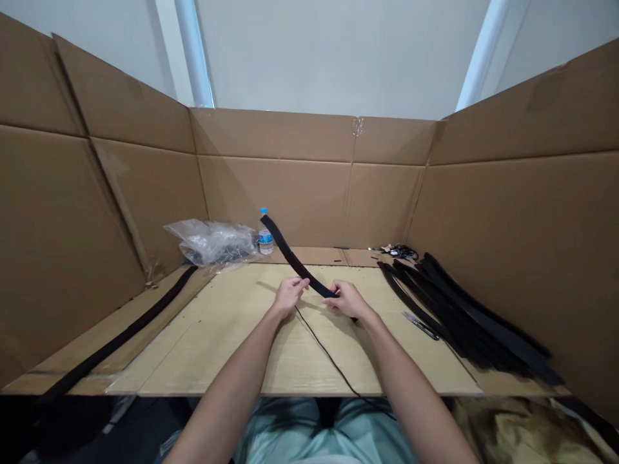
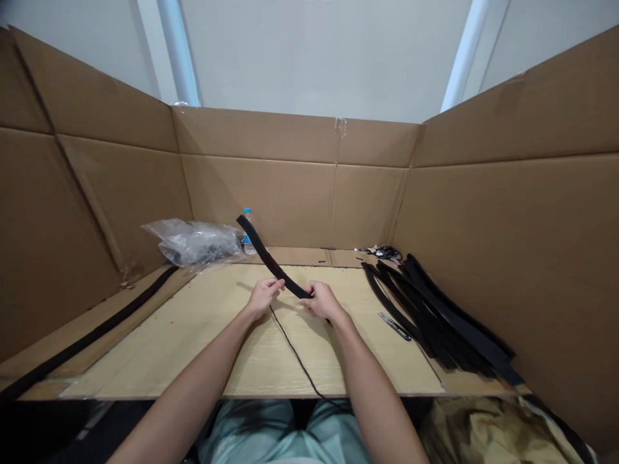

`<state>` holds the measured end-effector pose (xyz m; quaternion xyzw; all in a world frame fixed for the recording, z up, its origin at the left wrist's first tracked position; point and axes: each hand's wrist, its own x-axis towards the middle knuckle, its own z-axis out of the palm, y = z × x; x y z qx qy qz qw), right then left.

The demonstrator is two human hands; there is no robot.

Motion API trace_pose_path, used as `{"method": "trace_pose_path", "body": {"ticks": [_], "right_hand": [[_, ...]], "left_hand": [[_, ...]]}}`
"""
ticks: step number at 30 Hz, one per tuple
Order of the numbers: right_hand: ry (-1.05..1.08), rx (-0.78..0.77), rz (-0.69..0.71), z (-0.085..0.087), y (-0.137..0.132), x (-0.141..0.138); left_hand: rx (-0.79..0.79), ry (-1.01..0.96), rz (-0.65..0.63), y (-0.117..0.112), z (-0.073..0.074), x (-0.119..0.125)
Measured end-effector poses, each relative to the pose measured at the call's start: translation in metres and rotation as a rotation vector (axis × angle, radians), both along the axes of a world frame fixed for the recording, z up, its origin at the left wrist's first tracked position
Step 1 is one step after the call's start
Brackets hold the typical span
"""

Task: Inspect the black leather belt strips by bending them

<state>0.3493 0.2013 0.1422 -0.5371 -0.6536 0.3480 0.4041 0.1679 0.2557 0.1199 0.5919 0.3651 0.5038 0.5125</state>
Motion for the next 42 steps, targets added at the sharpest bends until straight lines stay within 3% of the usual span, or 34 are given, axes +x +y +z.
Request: {"method": "trace_pose_path", "body": {"ticks": [6, 14, 20, 26, 33, 39, 42], "right_hand": [[-0.033, 0.105, 0.074, -0.002, 0.000, -0.002], [-0.151, 0.075, 0.051, 0.000, 0.001, -0.010], [0.078, -0.062, -0.019, -0.002, 0.000, -0.011], [0.074, 0.077, 0.092, -0.005, 0.003, -0.006], [-0.044, 0.080, 0.133, 0.001, 0.001, -0.003], [-0.010, -0.035, -0.008, -0.002, 0.002, -0.003], [-0.128, 0.023, -0.099, -0.005, 0.002, -0.002]], "left_hand": [[0.093, 0.069, 0.110, 0.002, -0.001, -0.002], [0.065, 0.056, 0.079, 0.004, -0.004, 0.002], [0.112, 0.070, 0.060, 0.003, -0.007, 0.003], [0.026, 0.006, 0.005, 0.004, -0.007, 0.004], [0.055, 0.072, -0.008, 0.001, -0.003, 0.001], [0.153, 0.179, 0.032, 0.000, -0.003, 0.001], [0.159, 0.229, 0.040, 0.000, -0.005, 0.002]]}}
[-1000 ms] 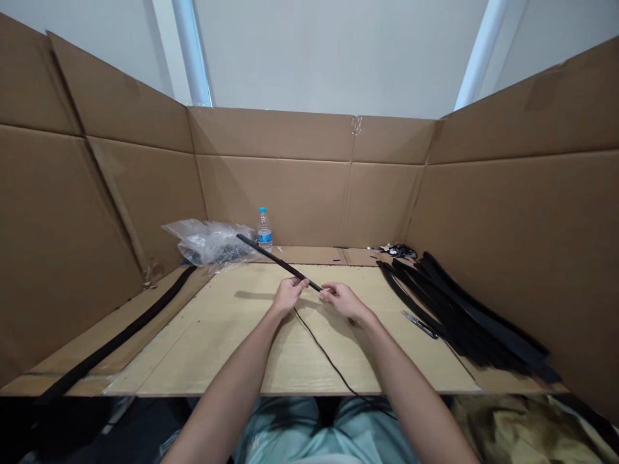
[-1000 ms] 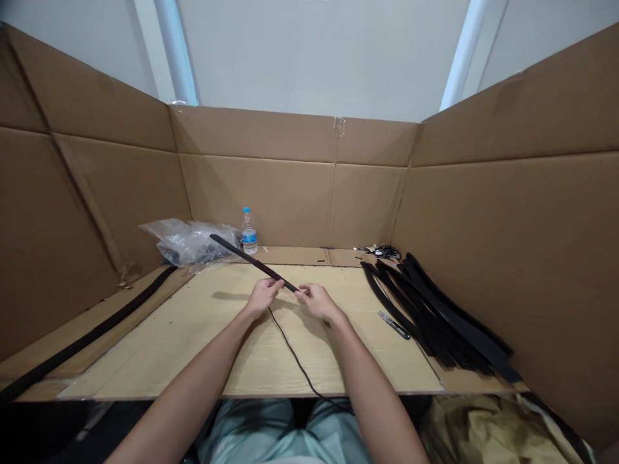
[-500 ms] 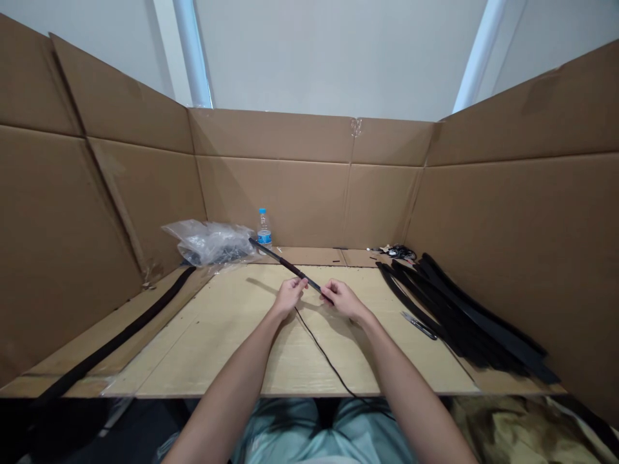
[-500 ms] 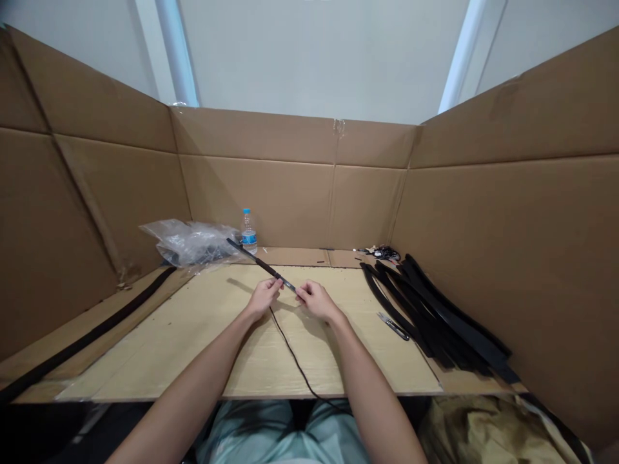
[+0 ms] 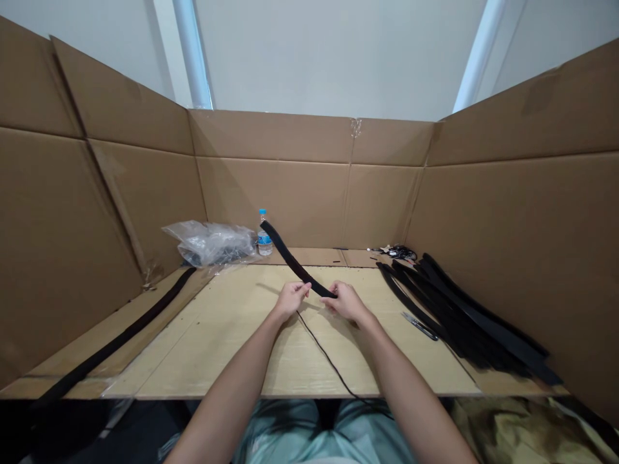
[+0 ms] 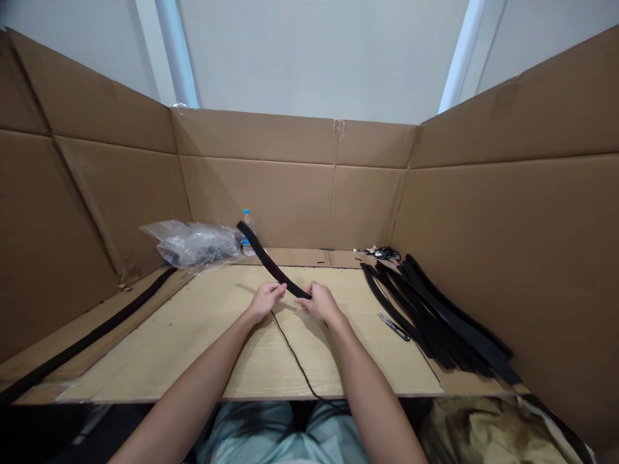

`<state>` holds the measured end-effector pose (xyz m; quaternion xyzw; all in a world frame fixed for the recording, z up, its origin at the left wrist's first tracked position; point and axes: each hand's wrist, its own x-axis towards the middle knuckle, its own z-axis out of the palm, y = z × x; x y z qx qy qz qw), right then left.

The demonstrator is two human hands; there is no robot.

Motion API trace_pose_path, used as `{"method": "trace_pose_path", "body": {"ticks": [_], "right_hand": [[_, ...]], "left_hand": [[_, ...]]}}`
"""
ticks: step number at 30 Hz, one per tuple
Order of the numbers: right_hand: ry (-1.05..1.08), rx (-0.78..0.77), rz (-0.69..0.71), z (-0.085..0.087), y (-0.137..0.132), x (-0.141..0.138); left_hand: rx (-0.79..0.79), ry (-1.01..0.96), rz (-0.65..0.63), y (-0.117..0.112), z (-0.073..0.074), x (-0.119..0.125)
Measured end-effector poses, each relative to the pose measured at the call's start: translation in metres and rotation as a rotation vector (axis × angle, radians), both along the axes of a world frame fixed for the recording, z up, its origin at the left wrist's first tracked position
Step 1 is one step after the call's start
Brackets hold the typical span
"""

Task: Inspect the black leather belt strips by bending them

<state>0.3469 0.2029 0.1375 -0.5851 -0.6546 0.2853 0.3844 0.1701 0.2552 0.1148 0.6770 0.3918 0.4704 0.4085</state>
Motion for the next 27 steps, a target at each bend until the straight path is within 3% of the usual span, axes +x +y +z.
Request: {"method": "trace_pose_path", "body": {"ticks": [3, 7, 16, 22, 27], "right_hand": [[-0.040, 0.061, 0.012, 0.001, -0.002, -0.002], [0.069, 0.046, 0.119, 0.004, -0.004, -0.007], [0.132, 0.020, 0.094, 0.001, -0.001, -0.011], [0.319, -0.072, 0.118, 0.002, -0.002, -0.015], [0.315, 0.014, 0.169, 0.001, 0.000, -0.013]], "left_hand": [[0.012, 0.018, 0.037, 0.001, -0.001, 0.000], [-0.004, -0.013, 0.080, 0.002, -0.001, -0.001], [-0.130, -0.170, -0.051, 0.000, 0.004, 0.004], [-0.031, -0.173, 0.004, 0.000, 0.003, 0.003], [-0.012, -0.145, 0.050, 0.000, 0.003, 0.003]]}}
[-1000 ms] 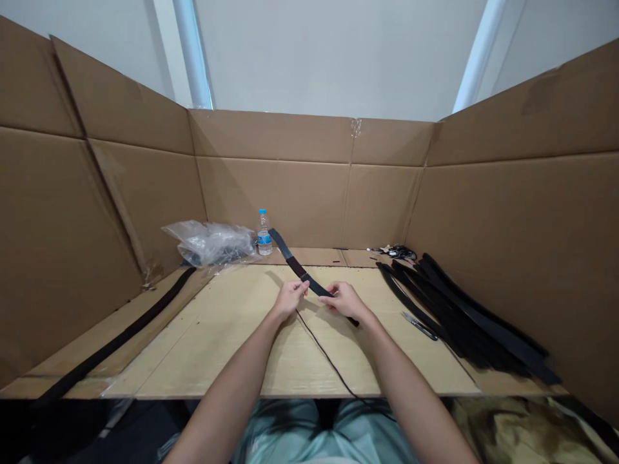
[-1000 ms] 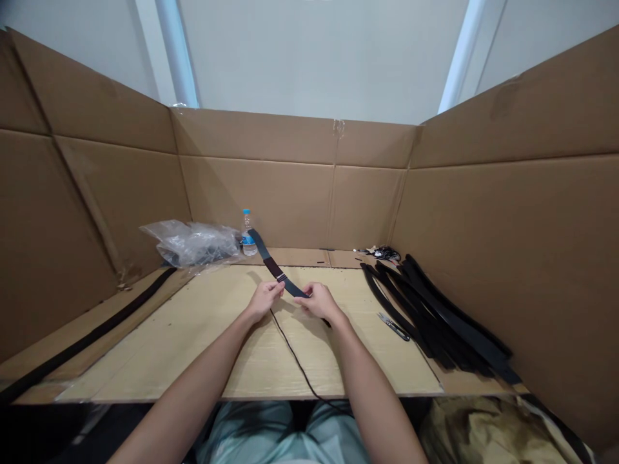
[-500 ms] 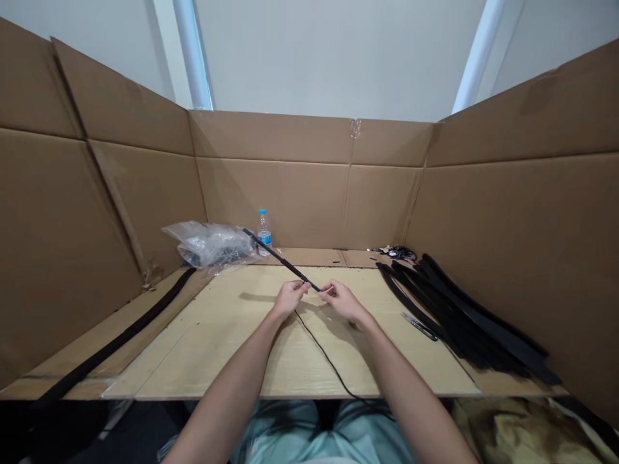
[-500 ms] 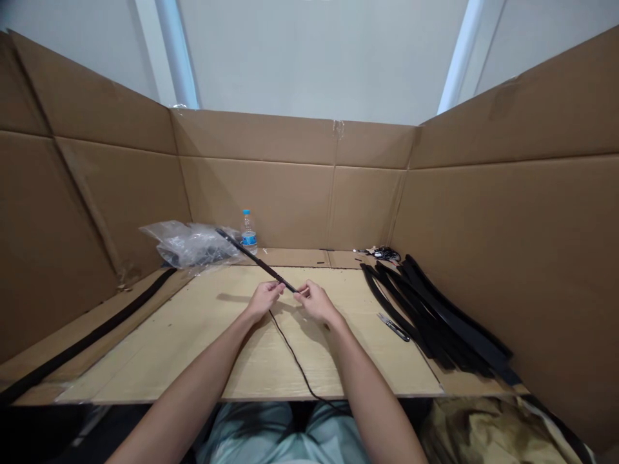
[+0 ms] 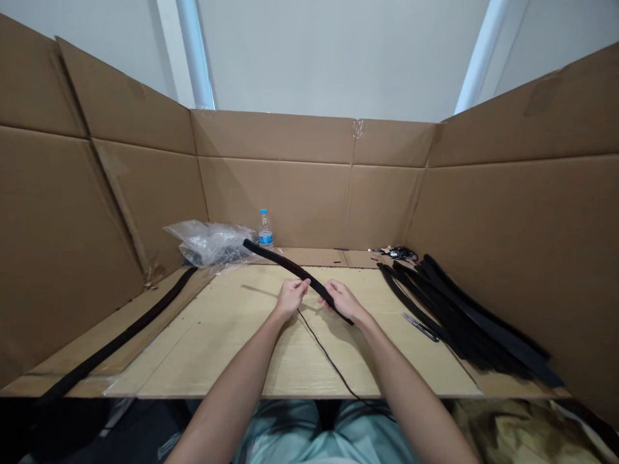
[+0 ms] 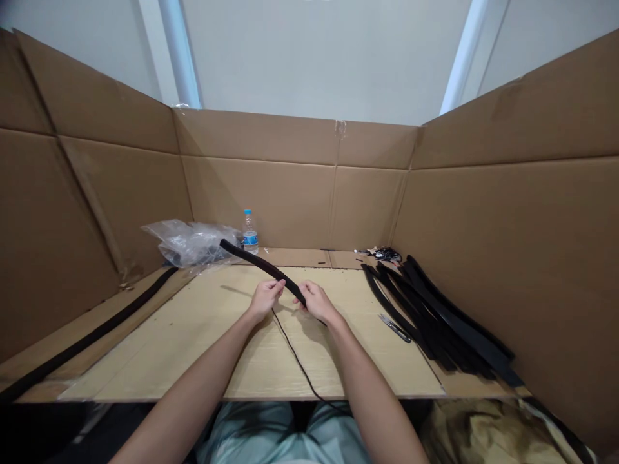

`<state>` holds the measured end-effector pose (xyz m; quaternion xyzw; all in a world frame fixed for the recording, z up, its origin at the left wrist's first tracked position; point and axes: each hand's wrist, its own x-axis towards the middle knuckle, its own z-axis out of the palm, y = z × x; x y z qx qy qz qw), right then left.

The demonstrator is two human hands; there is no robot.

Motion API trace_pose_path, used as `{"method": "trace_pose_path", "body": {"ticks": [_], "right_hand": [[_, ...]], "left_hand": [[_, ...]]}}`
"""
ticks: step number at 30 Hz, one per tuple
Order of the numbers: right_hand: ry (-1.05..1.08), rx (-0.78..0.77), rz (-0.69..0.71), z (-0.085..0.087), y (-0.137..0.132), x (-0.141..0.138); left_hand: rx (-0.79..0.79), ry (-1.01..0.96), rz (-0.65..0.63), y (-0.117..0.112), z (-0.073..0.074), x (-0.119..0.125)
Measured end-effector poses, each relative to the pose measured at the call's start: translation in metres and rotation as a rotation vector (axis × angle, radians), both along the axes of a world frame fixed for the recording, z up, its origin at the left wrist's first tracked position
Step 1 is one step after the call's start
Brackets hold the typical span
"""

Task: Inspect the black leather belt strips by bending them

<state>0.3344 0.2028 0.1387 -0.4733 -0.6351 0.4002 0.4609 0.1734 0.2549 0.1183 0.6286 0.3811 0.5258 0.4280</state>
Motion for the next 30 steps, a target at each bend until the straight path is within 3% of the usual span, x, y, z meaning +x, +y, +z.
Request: {"method": "trace_pose_path", "body": {"ticks": [7, 12, 18, 21, 26, 30], "right_hand": [[0.002, 0.050, 0.019, -0.002, 0.004, 0.003], [-0.097, 0.047, 0.045, 0.002, 0.001, 0.005], [-0.110, -0.038, -0.093, 0.003, -0.003, 0.004], [-0.134, -0.015, -0.055, 0.006, -0.007, 0.004], [0.032, -0.002, 0.107, 0.009, -0.008, 0.003], [0.129, -0.047, 0.062, 0.004, -0.005, -0.002]], "left_hand": [[-0.116, -0.110, -0.166, 0.002, 0.001, -0.001], [-0.061, -0.045, -0.120, 0.001, 0.000, -0.002], [-0.006, 0.062, -0.096, -0.001, 0.000, -0.001], [-0.001, 0.070, -0.088, -0.002, 0.000, 0.000], [-0.007, -0.006, -0.055, 0.000, 0.000, -0.001], [-0.080, -0.076, -0.116, 0.003, 0.000, 0.000]]}}
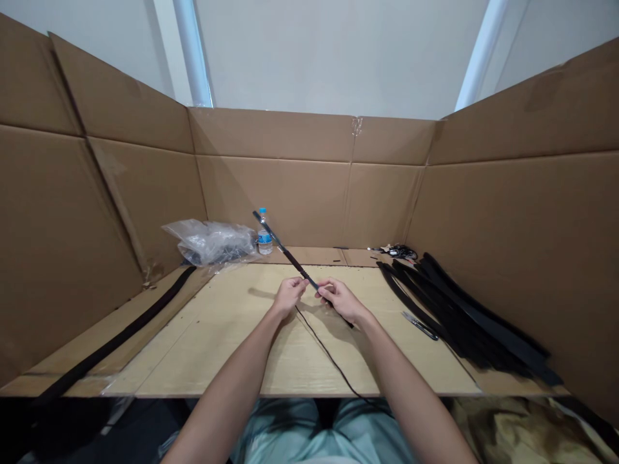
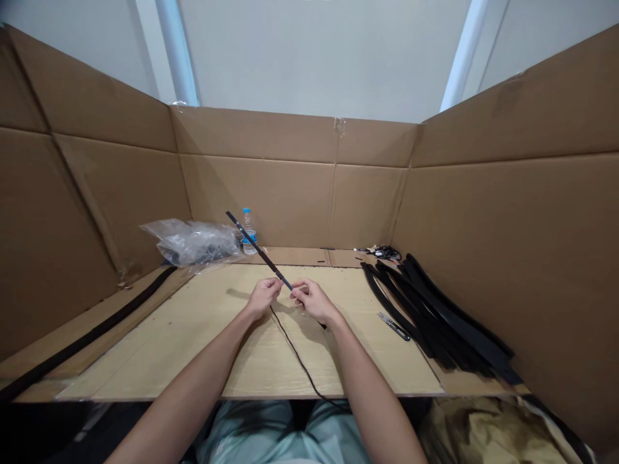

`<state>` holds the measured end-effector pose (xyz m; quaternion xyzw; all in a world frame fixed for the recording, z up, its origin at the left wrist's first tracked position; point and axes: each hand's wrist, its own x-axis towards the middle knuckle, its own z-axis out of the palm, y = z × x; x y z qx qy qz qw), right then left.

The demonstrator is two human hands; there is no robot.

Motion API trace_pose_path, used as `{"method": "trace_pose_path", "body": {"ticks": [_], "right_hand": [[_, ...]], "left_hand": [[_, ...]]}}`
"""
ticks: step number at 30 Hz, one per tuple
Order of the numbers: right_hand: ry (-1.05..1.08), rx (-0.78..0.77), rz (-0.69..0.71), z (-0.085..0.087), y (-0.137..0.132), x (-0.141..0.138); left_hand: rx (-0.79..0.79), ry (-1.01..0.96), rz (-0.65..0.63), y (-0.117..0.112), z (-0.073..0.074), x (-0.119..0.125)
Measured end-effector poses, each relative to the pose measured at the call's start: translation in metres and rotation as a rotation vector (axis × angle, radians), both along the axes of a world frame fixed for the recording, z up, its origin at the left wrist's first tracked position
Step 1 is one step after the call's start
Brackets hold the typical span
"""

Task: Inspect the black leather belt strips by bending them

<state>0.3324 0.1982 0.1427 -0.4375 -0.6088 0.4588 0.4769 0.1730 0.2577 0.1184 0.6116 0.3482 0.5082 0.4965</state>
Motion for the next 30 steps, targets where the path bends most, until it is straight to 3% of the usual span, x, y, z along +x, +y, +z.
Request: {"method": "trace_pose_path", "body": {"ticks": [4, 12, 16, 23, 30], "right_hand": [[-0.005, 0.004, 0.024, -0.005, 0.002, -0.008], [0.070, -0.036, 0.006, -0.005, 0.002, -0.011], [0.104, 0.016, 0.023, -0.002, 0.002, -0.008], [0.099, -0.002, -0.031, 0.002, 0.001, -0.005], [0.045, -0.111, 0.050, 0.009, -0.009, 0.000]], "left_hand": [[-0.044, -0.048, -0.053, -0.001, 0.001, 0.000], [0.052, 0.011, 0.016, -0.006, 0.001, 0.002], [0.041, 0.010, 0.046, -0.004, 0.001, 0.002], [-0.120, -0.111, -0.121, -0.003, 0.001, 0.001], [0.008, 0.014, -0.092, -0.008, 0.003, 0.002]]}}
